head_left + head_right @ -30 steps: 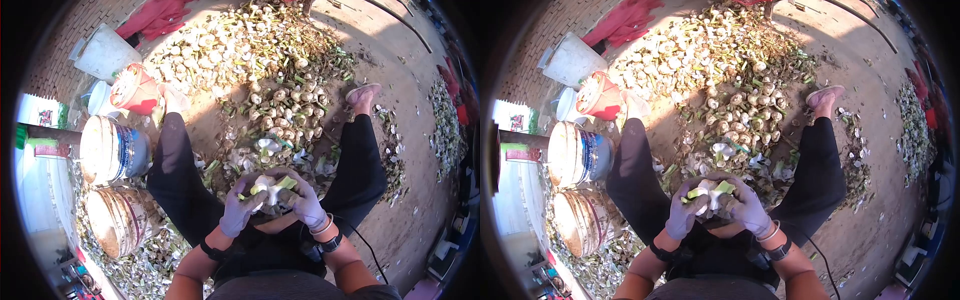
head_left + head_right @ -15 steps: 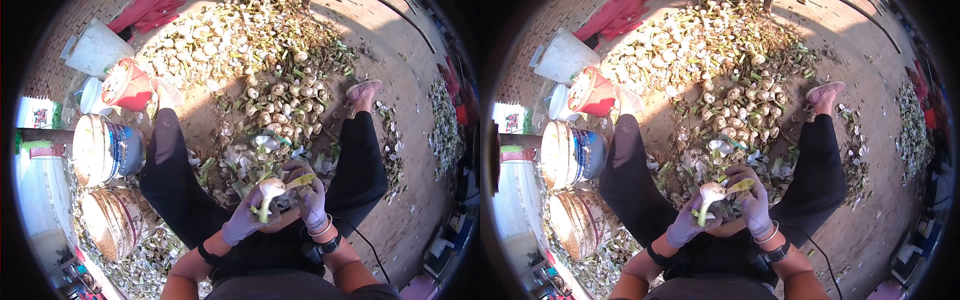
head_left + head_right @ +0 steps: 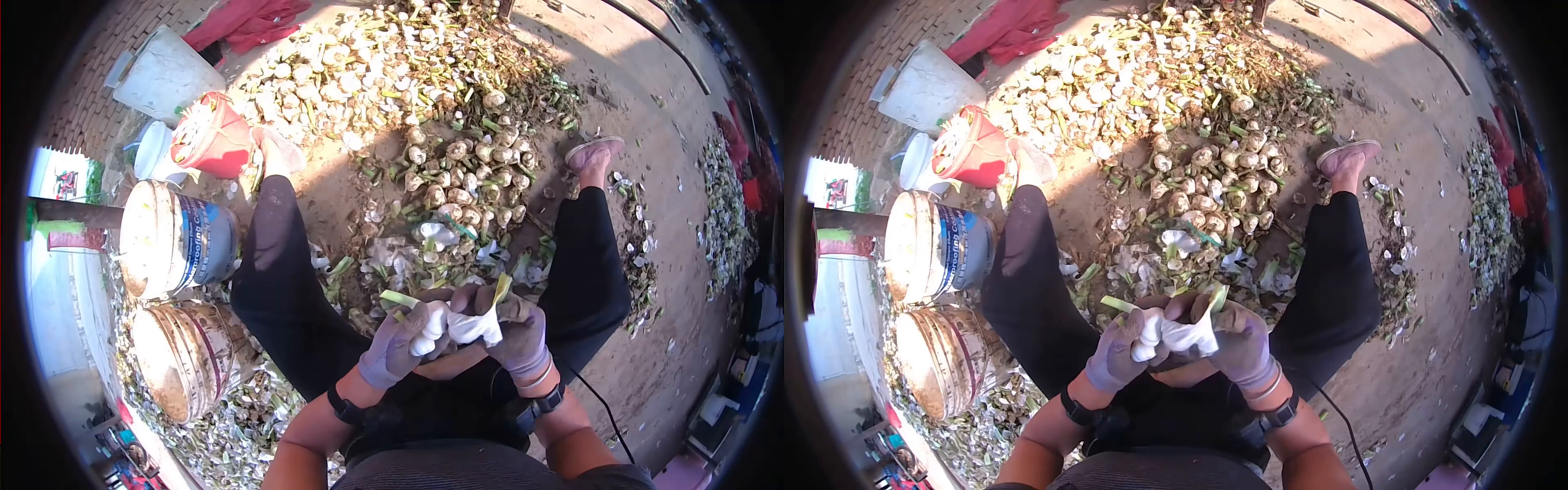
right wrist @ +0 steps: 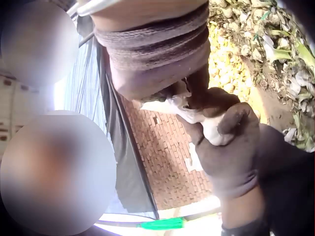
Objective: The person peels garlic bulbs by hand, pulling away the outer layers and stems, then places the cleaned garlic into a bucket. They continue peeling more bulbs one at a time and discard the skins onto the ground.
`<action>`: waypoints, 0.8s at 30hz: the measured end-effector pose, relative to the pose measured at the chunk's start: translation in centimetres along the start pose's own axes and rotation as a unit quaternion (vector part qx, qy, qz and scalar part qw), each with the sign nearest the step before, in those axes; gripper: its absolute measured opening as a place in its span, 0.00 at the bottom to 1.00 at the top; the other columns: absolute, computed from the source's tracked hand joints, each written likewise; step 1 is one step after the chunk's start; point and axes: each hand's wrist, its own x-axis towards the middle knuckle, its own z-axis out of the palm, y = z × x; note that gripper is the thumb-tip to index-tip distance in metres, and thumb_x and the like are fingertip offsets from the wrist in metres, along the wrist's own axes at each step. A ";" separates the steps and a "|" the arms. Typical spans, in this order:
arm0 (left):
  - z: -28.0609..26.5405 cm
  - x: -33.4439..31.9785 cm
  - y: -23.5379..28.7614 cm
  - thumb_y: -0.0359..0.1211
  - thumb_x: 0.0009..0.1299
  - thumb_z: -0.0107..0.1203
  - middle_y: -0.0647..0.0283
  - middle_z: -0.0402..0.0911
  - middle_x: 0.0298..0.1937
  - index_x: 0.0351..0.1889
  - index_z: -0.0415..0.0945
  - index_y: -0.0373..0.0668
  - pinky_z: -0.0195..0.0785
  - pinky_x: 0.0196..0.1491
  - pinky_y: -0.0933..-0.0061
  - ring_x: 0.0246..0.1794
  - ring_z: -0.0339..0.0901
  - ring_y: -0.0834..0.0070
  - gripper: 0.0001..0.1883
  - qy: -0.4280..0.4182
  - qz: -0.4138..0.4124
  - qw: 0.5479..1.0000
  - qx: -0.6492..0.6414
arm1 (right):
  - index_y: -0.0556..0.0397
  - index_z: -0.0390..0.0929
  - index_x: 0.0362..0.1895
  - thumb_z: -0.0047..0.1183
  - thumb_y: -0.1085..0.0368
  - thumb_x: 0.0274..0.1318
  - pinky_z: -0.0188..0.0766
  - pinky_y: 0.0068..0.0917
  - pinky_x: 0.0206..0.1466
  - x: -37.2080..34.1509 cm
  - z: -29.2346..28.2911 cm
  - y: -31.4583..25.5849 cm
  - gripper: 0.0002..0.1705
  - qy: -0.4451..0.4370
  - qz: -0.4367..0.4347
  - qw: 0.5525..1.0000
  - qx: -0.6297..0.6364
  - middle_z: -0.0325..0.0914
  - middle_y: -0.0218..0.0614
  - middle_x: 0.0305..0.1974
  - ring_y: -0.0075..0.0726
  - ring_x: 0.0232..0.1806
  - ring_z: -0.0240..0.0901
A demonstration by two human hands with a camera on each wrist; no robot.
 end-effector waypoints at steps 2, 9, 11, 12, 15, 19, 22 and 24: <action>1.0 0.1 0.9 0.51 0.77 0.40 0.60 0.78 0.43 0.62 0.66 0.33 0.69 0.40 0.79 0.35 0.76 0.78 0.30 -0.009 0.031 0.999 0.013 | 0.66 0.73 0.45 0.47 0.65 0.57 0.67 0.28 0.58 -3.1 -6.3 2.7 0.17 0.119 0.150 0.944 0.268 0.73 0.43 0.48 0.39 0.53 0.71; -2.9 1.2 0.3 0.53 0.75 0.43 0.61 0.77 0.45 0.59 0.69 0.38 0.73 0.42 0.67 0.46 0.76 0.69 0.29 0.031 -0.031 0.992 -0.115 | 0.65 0.75 0.44 0.53 0.54 0.57 0.68 0.38 0.57 -1.5 -3.0 0.1 0.24 0.014 0.218 0.968 0.124 0.77 0.49 0.39 0.47 0.44 0.74; -3.7 1.7 0.0 0.52 0.74 0.44 0.61 0.78 0.44 0.58 0.70 0.40 0.73 0.40 0.66 0.45 0.76 0.68 0.27 0.005 -0.022 0.983 -0.182 | 0.63 0.75 0.35 0.55 0.58 0.54 0.70 0.39 0.45 -1.5 -1.7 -1.3 0.17 -0.004 0.228 0.973 0.030 0.77 0.51 0.32 0.50 0.35 0.75; -3.8 2.0 -0.2 0.51 0.74 0.45 0.61 0.78 0.44 0.57 0.71 0.41 0.73 0.38 0.65 0.44 0.76 0.66 0.25 -0.026 -0.016 0.968 -0.248 | 0.64 0.76 0.37 0.56 0.57 0.55 0.71 0.38 0.44 -2.2 -2.6 -2.2 0.18 -0.047 0.249 0.966 -0.055 0.78 0.51 0.33 0.50 0.36 0.76; -3.6 2.5 0.2 0.50 0.75 0.47 0.60 0.78 0.42 0.57 0.72 0.41 0.74 0.36 0.66 0.41 0.77 0.67 0.24 -0.016 -0.010 0.943 -0.331 | 0.63 0.75 0.52 0.57 0.53 0.60 0.75 0.34 0.42 -0.9 -3.4 -3.2 0.26 -0.097 0.366 0.817 -0.434 0.81 0.46 0.41 0.41 0.37 0.79; -3.6 3.6 -0.6 0.50 0.76 0.45 0.61 0.79 0.44 0.58 0.71 0.42 0.77 0.39 0.68 0.40 0.77 0.70 0.24 0.011 -0.002 0.956 -0.294 | 0.60 0.72 0.55 0.61 0.54 0.58 0.73 0.28 0.38 1.7 -1.3 -0.6 0.28 0.057 0.188 0.792 -0.578 0.79 0.43 0.39 0.30 0.33 0.77; -5.3 4.7 -2.9 0.52 0.77 0.43 0.62 0.78 0.46 0.60 0.68 0.43 0.76 0.40 0.70 0.42 0.77 0.73 0.25 0.085 0.052 0.995 0.001 | 0.55 0.76 0.51 0.63 0.56 0.54 0.72 0.36 0.40 3.2 -0.9 1.2 0.23 0.119 0.191 0.819 -0.528 0.78 0.45 0.36 0.47 0.35 0.77; -5.3 4.6 -1.5 0.52 0.77 0.42 0.61 0.76 0.50 0.62 0.66 0.46 0.74 0.37 0.72 0.39 0.76 0.75 0.24 0.090 0.004 0.974 -0.208 | 0.54 0.77 0.47 0.59 0.60 0.58 0.74 0.36 0.42 3.5 -1.6 1.1 0.16 -0.133 0.067 0.843 -0.517 0.79 0.43 0.35 0.45 0.36 0.78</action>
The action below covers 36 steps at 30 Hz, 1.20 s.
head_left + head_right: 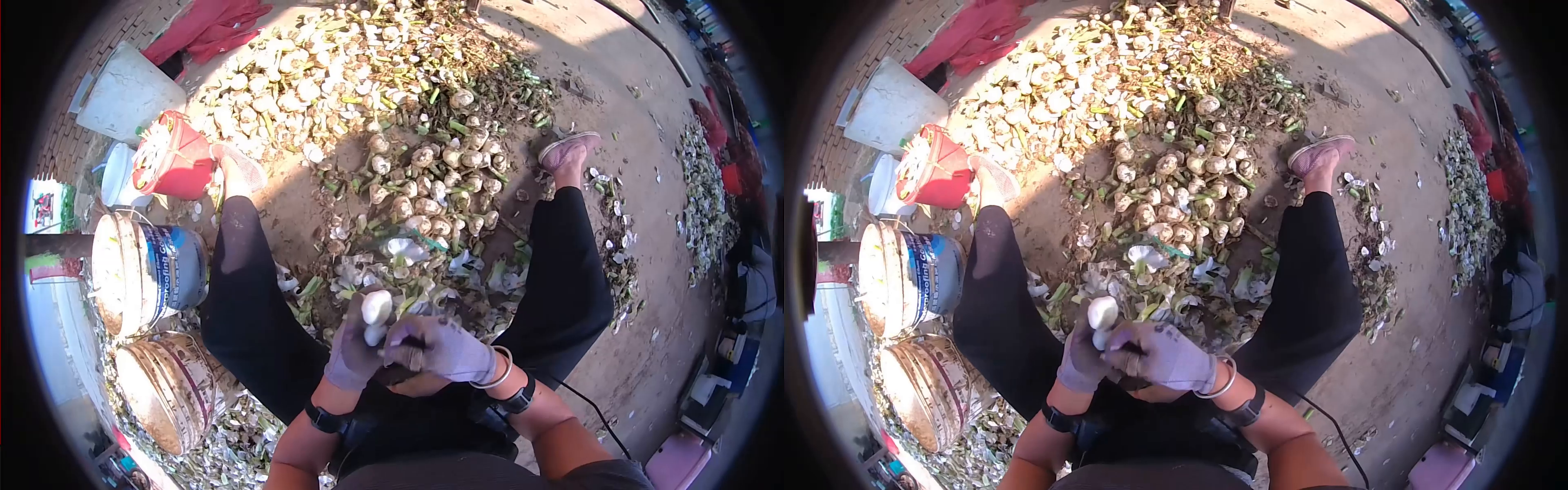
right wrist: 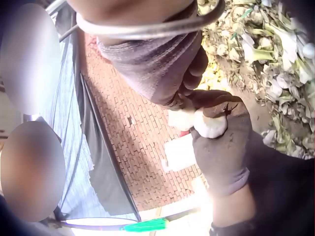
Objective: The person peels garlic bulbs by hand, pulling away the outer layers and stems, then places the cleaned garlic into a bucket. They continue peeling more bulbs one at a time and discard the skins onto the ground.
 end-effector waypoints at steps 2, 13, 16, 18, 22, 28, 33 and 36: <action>-1.0 0.2 1.9 0.48 0.78 0.41 0.58 0.71 0.61 0.64 0.64 0.47 0.71 0.34 0.75 0.41 0.75 0.74 0.23 -0.036 0.005 0.993 -0.114 | 0.52 0.79 0.45 0.59 0.61 0.57 0.74 0.36 0.45 -0.5 -1.1 1.6 0.13 -0.176 -0.075 0.981 0.021 0.79 0.42 0.36 0.47 0.38 0.77; 3.0 1.2 3.4 0.47 0.73 0.50 0.57 0.67 0.61 0.32 0.72 0.47 0.71 0.57 0.44 0.68 0.58 0.55 0.15 -0.279 0.058 0.952 -0.112 | 0.55 0.81 0.46 0.46 0.67 0.55 0.77 0.42 0.49 2.2 -14.4 24.1 0.17 0.039 0.463 0.714 -0.524 0.79 0.53 0.49 0.54 0.47 0.79; 5.4 0.1 2.9 0.41 0.72 0.54 0.60 0.72 0.45 0.35 0.72 0.43 0.77 0.43 0.60 0.50 0.73 0.62 0.12 -0.120 -0.019 0.993 0.006 | 0.56 0.82 0.46 0.48 0.63 0.57 0.77 0.43 0.48 1.0 -14.0 22.6 0.17 -0.011 0.489 0.728 -0.479 0.82 0.53 0.42 0.54 0.47 0.80; 5.4 0.6 2.3 0.37 0.69 0.60 0.59 0.73 0.49 0.47 0.74 0.42 0.76 0.44 0.64 0.49 0.74 0.65 0.14 -0.023 -0.069 0.981 0.177 | 0.59 0.82 0.43 0.50 0.57 0.62 0.76 0.38 0.42 0.2 -11.8 19.3 0.18 0.041 0.450 0.767 -0.455 0.84 0.46 0.32 0.44 0.39 0.83; 5.2 1.0 -1.3 0.32 0.59 0.68 0.55 0.76 0.50 0.57 0.71 0.40 0.72 0.50 0.63 0.49 0.75 0.60 0.28 0.017 0.347 0.734 0.584 | 0.56 0.81 0.39 0.54 0.52 0.64 0.58 0.19 0.22 0.3 -5.6 6.0 0.19 0.200 0.370 0.878 0.230 0.72 0.25 0.21 0.16 0.19 0.62; 7.1 -2.6 0.0 0.27 0.50 0.71 0.57 0.77 0.49 0.53 0.75 0.44 0.70 0.53 0.60 0.49 0.75 0.57 0.30 -0.043 0.446 0.621 0.643 | 0.56 0.77 0.42 0.52 0.53 0.67 0.63 0.16 0.29 0.1 2.3 -0.4 0.17 0.340 0.221 0.821 0.402 0.73 0.23 0.28 0.14 0.27 0.64; 5.6 -4.7 0.2 0.23 0.48 0.71 0.58 0.77 0.49 0.52 0.76 0.44 0.71 0.52 0.61 0.49 0.76 0.58 0.31 -0.041 0.432 0.668 0.605 | 0.57 0.74 0.51 0.52 0.60 0.67 0.68 0.18 0.36 -1.4 1.6 -2.4 0.16 0.189 0.255 0.897 0.308 0.75 0.27 0.34 0.15 0.32 0.66; 5.6 -5.5 0.4 0.23 0.47 0.71 0.58 0.77 0.49 0.51 0.77 0.44 0.71 0.52 0.61 0.49 0.76 0.59 0.30 -0.041 0.418 0.712 0.563 | 0.58 0.73 0.52 0.51 0.61 0.68 0.70 0.19 0.35 -2.2 0.7 -2.8 0.15 0.133 0.263 0.869 0.398 0.75 0.27 0.34 0.17 0.30 0.68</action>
